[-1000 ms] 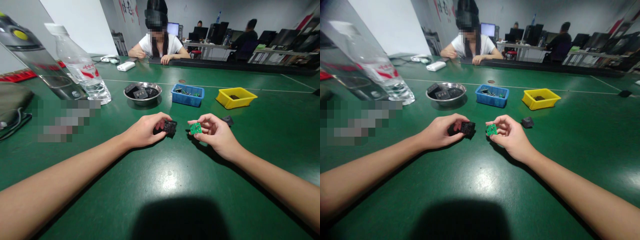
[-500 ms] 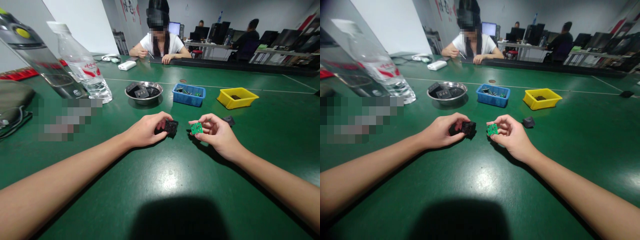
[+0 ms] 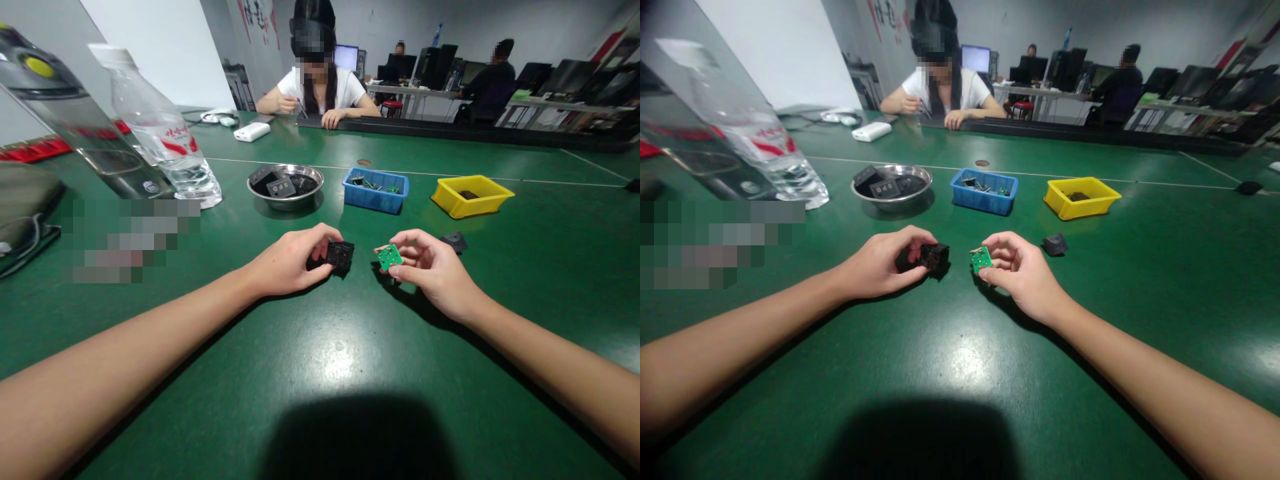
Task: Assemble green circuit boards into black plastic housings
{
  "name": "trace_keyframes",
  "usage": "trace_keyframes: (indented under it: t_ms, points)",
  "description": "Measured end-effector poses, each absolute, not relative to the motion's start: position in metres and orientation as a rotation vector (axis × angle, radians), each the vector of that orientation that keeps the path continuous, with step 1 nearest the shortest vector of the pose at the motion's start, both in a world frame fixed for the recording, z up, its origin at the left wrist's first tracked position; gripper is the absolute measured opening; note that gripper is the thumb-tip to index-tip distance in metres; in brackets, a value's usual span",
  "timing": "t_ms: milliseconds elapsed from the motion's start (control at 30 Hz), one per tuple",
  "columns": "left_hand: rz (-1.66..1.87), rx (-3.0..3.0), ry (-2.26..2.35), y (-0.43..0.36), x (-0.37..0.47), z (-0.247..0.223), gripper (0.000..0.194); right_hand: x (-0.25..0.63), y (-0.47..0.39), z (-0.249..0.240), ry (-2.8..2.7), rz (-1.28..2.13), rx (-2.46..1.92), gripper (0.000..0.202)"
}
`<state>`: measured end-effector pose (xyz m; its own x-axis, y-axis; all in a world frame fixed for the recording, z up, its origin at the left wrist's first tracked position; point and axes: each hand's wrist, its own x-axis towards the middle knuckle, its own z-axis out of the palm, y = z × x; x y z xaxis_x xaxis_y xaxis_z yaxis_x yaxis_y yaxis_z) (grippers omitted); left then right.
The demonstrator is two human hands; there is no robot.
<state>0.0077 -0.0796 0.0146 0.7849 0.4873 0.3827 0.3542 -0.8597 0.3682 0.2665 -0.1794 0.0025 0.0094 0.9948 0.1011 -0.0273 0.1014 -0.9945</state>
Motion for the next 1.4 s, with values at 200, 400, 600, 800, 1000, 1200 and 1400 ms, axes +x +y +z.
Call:
trace_keyframes:
  t_ms: [200, 400, 600, 800, 1000, 1200, 1400]
  points:
    - [0.688, 2.706, 0.666, -0.0795, 0.0087, 0.0135, 0.032, 0.2680, -0.1784, 0.0004, -1.212, 1.152, -1.114, 0.031]
    - [0.732, 2.694, 0.648, -0.0794, 0.0088, 0.0124, 0.030, 0.2673, -0.1792, 0.0036, -1.184, 1.200, -1.104, 0.027]
    - [0.790, 2.734, 0.595, -0.0786, 0.0080, 0.0125, 0.029, 0.2691, -0.1783, -0.0001, -1.155, 1.229, -1.097, 0.025]
    - [0.806, 2.698, 0.517, -0.0782, 0.0084, 0.0127, 0.024, 0.2686, -0.1779, 0.0000, -1.090, 1.247, -1.108, 0.030]
    - [0.770, 2.779, 0.542, -0.0787, 0.0072, 0.0127, 0.034, 0.2664, -0.1797, 0.0021, -1.080, 1.266, -1.107, 0.029]
    - [0.761, 2.829, 0.439, -0.0777, 0.0079, 0.0141, 0.034, 0.2637, -0.1796, 0.0051, -1.156, 1.223, -1.131, 0.036]
    - [0.776, 2.725, 0.537, -0.0781, 0.0069, 0.0122, 0.036, 0.2644, -0.1799, 0.0050, -1.161, 1.195, -1.158, 0.041]
